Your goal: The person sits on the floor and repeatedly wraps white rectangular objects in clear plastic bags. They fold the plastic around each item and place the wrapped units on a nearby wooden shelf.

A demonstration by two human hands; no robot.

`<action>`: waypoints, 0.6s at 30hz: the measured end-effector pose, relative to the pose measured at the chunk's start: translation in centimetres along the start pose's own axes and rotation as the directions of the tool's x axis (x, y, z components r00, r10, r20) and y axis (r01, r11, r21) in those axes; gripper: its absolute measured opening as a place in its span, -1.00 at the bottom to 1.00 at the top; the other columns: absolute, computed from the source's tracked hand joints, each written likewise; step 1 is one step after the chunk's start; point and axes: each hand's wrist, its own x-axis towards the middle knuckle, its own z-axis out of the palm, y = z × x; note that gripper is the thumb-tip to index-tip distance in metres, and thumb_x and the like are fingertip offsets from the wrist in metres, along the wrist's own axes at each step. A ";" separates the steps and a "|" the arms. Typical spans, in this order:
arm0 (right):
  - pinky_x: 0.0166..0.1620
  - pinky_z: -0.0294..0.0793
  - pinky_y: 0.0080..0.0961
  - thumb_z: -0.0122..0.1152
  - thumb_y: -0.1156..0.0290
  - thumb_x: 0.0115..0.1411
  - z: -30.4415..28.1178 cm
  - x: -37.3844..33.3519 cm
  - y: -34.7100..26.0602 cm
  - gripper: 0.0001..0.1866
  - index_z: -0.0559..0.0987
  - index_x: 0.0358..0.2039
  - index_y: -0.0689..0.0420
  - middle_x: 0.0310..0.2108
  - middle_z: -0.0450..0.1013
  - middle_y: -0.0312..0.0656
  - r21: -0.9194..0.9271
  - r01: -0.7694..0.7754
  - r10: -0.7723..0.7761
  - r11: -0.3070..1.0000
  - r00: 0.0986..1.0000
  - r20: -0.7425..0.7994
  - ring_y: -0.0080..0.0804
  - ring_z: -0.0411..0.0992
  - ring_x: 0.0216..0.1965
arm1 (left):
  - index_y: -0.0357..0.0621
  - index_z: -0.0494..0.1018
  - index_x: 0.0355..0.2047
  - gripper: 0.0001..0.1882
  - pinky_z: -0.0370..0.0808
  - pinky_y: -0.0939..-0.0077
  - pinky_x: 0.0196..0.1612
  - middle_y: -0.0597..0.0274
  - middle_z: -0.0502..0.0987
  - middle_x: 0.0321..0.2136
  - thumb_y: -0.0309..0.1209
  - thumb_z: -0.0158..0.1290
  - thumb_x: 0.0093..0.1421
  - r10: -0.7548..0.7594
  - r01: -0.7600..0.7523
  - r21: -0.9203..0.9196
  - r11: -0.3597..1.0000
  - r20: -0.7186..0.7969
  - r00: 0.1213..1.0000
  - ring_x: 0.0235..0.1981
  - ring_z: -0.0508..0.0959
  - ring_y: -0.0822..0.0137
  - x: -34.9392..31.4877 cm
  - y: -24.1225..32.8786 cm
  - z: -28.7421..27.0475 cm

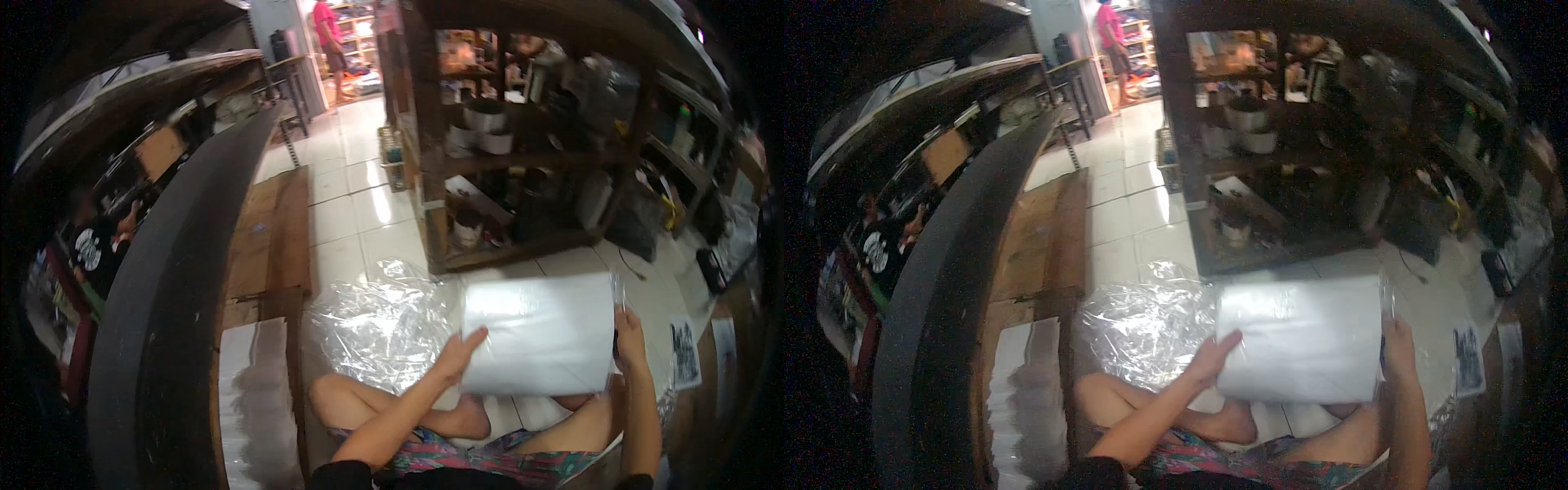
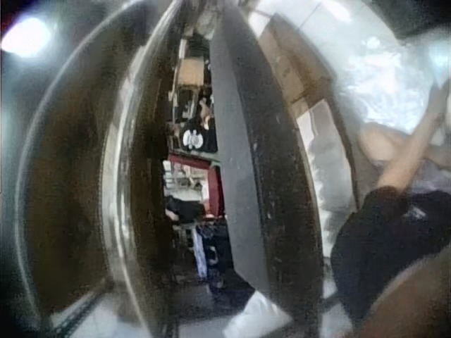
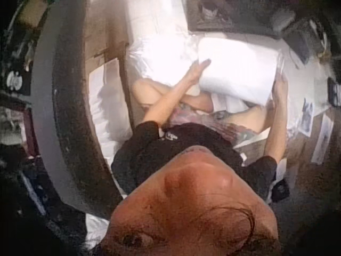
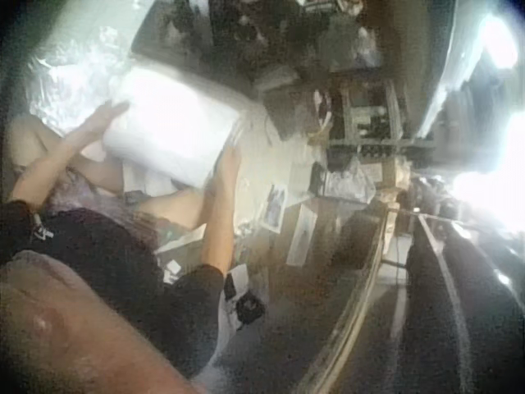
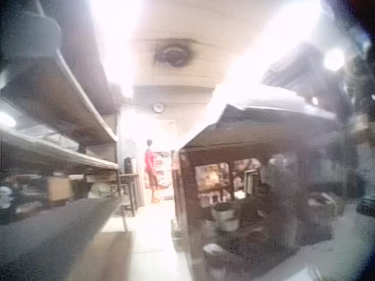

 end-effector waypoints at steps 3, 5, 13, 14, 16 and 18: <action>-0.27 0.43 -0.56 -0.07 0.22 0.35 0.6 1.7 0.3 -0.69 0.47 -0.20 0.24 -0.36 0.45 -0.27 0.136 0.074 -0.075 0.988 0.997 -0.001 -0.55 0.40 -0.37 | -0.42 0.40 -0.07 -0.52 0.54 0.41 -0.25 0.03 0.55 -0.25 -0.17 0.01 0.26 0.021 -0.023 0.062 0.998 0.033 0.999 -0.26 0.57 0.27 2.4 3.5 1.3; -0.31 0.40 -0.60 -0.08 0.23 0.35 -0.4 2.5 1.6 -0.70 0.47 -0.20 0.21 -0.37 0.45 -0.28 0.184 0.005 0.006 0.983 0.998 -0.057 -0.56 0.38 -0.41 | -0.41 0.42 -0.09 -0.53 0.52 0.42 -0.24 0.04 0.56 -0.27 -0.16 0.01 0.25 0.054 -0.062 0.097 0.993 0.080 0.995 -0.27 0.57 0.29 5.5 4.1 2.0; -0.49 0.39 -0.38 -0.01 0.40 0.20 -11.7 4.0 35.4 -0.87 0.49 -0.45 0.08 -0.54 0.41 -0.28 0.299 -0.364 0.388 0.882 0.921 -0.025 -0.40 0.38 -0.54 | -0.44 0.26 0.09 -0.29 0.39 0.28 0.07 -0.21 0.44 -0.02 -0.07 0.09 0.13 -0.103 0.045 0.816 0.576 0.018 0.995 -0.03 0.48 0.00 23.2 -6.8 6.2; -0.42 0.43 -0.38 0.00 0.42 0.18 -12.2 2.3 38.3 -0.84 0.52 -0.48 0.14 -0.51 0.44 -0.21 0.118 -0.374 0.392 0.920 0.893 -0.220 -0.36 0.42 -0.47 | -0.41 0.25 0.09 -0.31 0.38 0.23 0.08 -0.21 0.41 0.00 -0.11 0.09 0.11 -0.147 0.030 0.888 0.458 0.042 0.988 -0.01 0.46 -0.04 23.4 -8.9 6.4; -0.15 0.42 -0.37 0.03 0.41 0.20 -9.0 2.9 38.7 -0.83 0.53 -0.33 0.22 -0.29 0.48 -0.11 0.030 -0.542 0.531 0.840 0.806 -0.261 -0.34 0.43 -0.19 | -0.36 0.27 0.07 -0.37 0.37 0.14 0.08 -0.18 0.39 0.01 -0.20 0.10 0.08 -0.030 -0.007 0.969 0.249 0.015 0.999 -0.01 0.43 -0.08 23.7 -10.6 5.7; 0.06 0.32 -0.30 0.08 0.34 0.22 -9.4 3.2 36.9 -0.65 0.41 -0.03 0.26 -0.03 0.38 -0.01 -0.786 -0.181 0.456 0.591 0.879 0.140 -0.18 0.35 0.01 | -0.32 0.30 0.02 -0.45 0.37 0.09 0.05 -0.13 0.39 -0.03 -0.29 0.10 0.05 0.196 0.049 0.995 0.085 -0.065 0.978 -0.02 0.41 -0.08 21.9 -14.0 3.8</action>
